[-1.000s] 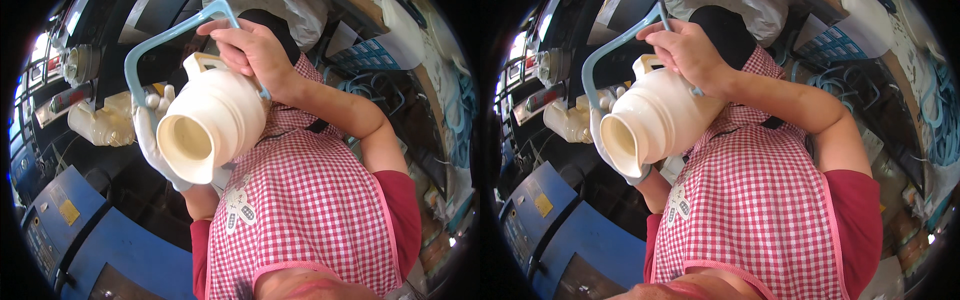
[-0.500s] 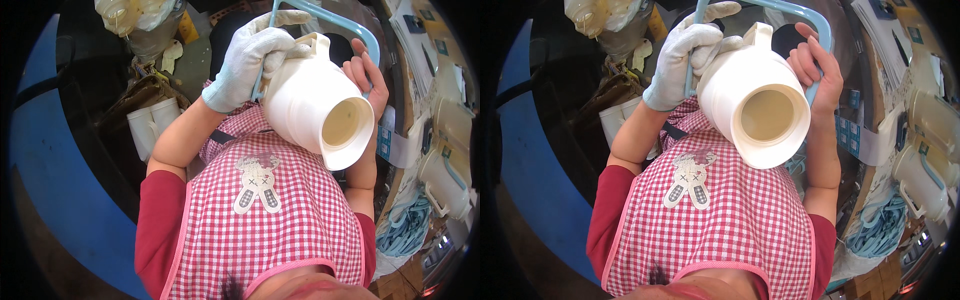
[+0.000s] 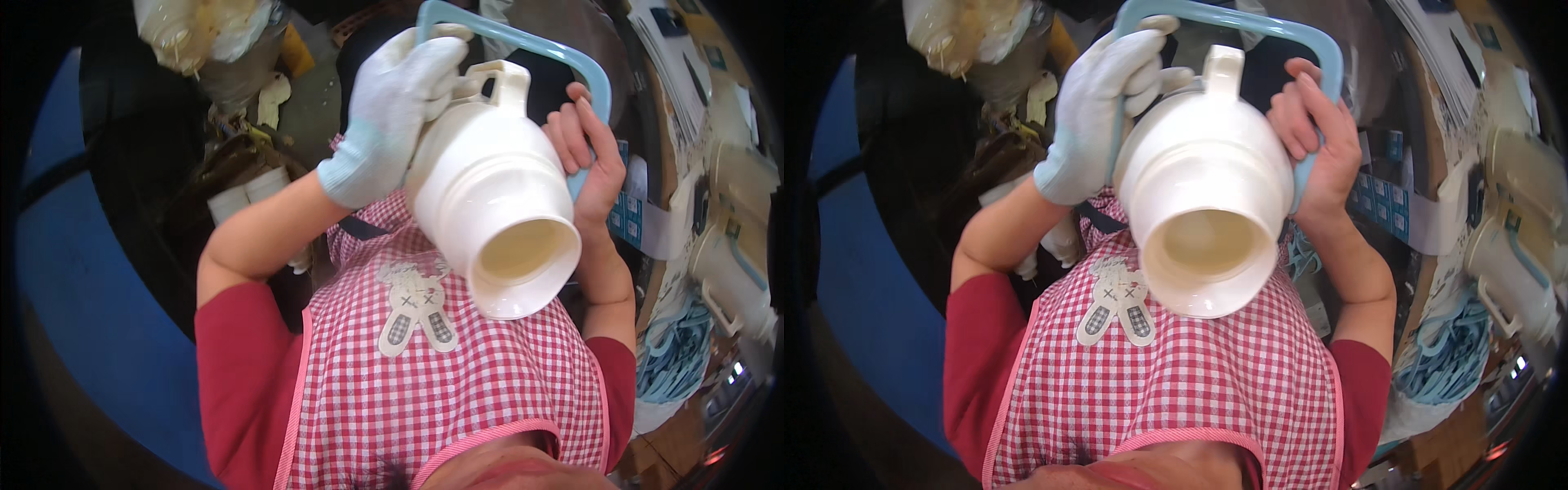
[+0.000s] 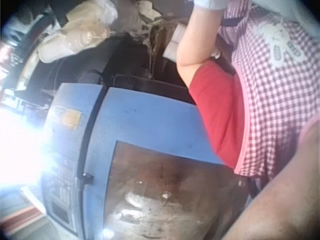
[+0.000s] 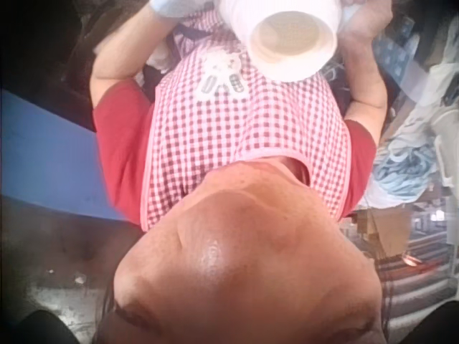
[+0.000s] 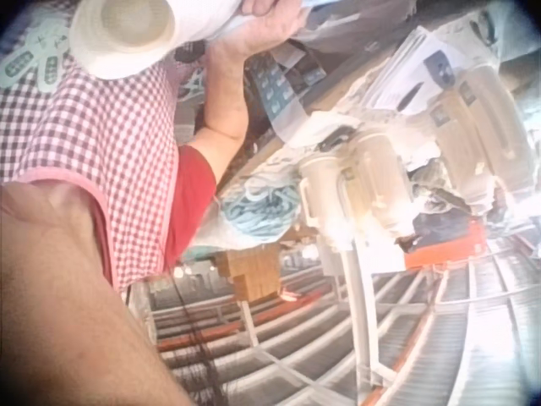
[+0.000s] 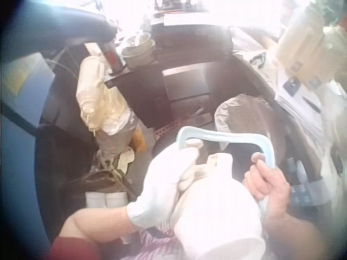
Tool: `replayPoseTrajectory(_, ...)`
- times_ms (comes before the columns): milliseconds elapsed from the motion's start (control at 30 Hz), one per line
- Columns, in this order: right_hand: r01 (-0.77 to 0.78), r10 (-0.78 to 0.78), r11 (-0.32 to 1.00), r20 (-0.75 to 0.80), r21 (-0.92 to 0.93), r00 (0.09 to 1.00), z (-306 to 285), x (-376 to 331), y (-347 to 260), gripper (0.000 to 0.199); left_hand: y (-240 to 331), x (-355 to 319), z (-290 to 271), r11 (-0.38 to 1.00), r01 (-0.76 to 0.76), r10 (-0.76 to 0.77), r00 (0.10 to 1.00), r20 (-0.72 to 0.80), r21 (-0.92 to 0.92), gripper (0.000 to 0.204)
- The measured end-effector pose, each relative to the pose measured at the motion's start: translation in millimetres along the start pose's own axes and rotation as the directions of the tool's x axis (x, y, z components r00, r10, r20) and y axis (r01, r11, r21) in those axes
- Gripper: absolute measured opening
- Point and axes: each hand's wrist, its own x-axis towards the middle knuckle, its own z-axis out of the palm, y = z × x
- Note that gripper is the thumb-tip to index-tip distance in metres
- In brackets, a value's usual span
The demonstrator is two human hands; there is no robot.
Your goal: The person repeatedly picks up white plastic jugs, attaches light blue handles, applies labels, and places the finished jugs on a nearby table. The process is repeated for multiple jugs in a consistent sequence.
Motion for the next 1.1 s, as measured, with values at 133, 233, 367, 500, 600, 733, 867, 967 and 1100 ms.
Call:
replayPoseTrajectory(133,0.095,-0.134,0.985,0.298,0.142,0.945,-5.9,18.7,2.5,0.048,15.4,11.0,-9.2,0.978,-0.154,0.142,0.985,0.094,0.141,0.036)
replayPoseTrajectory(233,0.317,-0.257,0.917,0.249,-0.242,0.934,-8.4,68.1,9.2,0.051,46.0,18.6,4.8,0.958,-0.223,0.259,0.943,0.211,-0.181,0.043)
replayPoseTrajectory(367,0.376,-0.007,0.764,0.576,-0.524,0.817,-10.3,97.4,-5.4,0.064,80.9,10.9,40.6,0.846,-0.413,0.514,0.8,0.309,-0.338,0.035)
replayPoseTrajectory(500,0.323,-0.293,0.892,0.137,-0.318,0.946,-68.2,35.4,-53.6,0.06,88.3,47.0,27.4,0.624,-0.771,0.744,0.537,0.397,-0.126,0.06)
replayPoseTrajectory(600,0.684,-0.714,0.7,-0.2,-0.207,0.67,-91.1,-57.6,-114.3,0.052,93.4,57.5,-3.6,0.758,-0.642,0.558,0.55,0.621,-0.113,0.083)
replayPoseTrajectory(733,0.745,-0.937,0.291,-0.019,-0.601,0.35,-188.4,-134.6,-234.0,0.042,45.8,63.9,-41.7,0.904,-0.426,0.378,0.829,0.411,0.027,0.066)
replayPoseTrajectory(867,0.691,-1.0,0.007,0.015,-0.723,0.025,-236.5,-97.6,-302.7,0.032,14.5,83.0,-60.0,0.953,-0.294,0.274,0.941,0.198,0.08,0.052)
replayPoseTrajectory(967,0.185,-0.976,0.166,-0.188,-0.969,-0.107,-207.2,-40.7,-311.6,0.052,2.3,82.3,-105.1,0.975,-0.221,0.218,0.969,0.12,0.013,0.052)
replayPoseTrajectory(1100,-0.366,-0.986,-0.098,0.141,-0.926,-0.093,-285.1,15.5,-352.9,0.036,-5.5,52.7,-162.3,0.962,-0.113,0.192,0.928,-0.32,0.25,0.055)
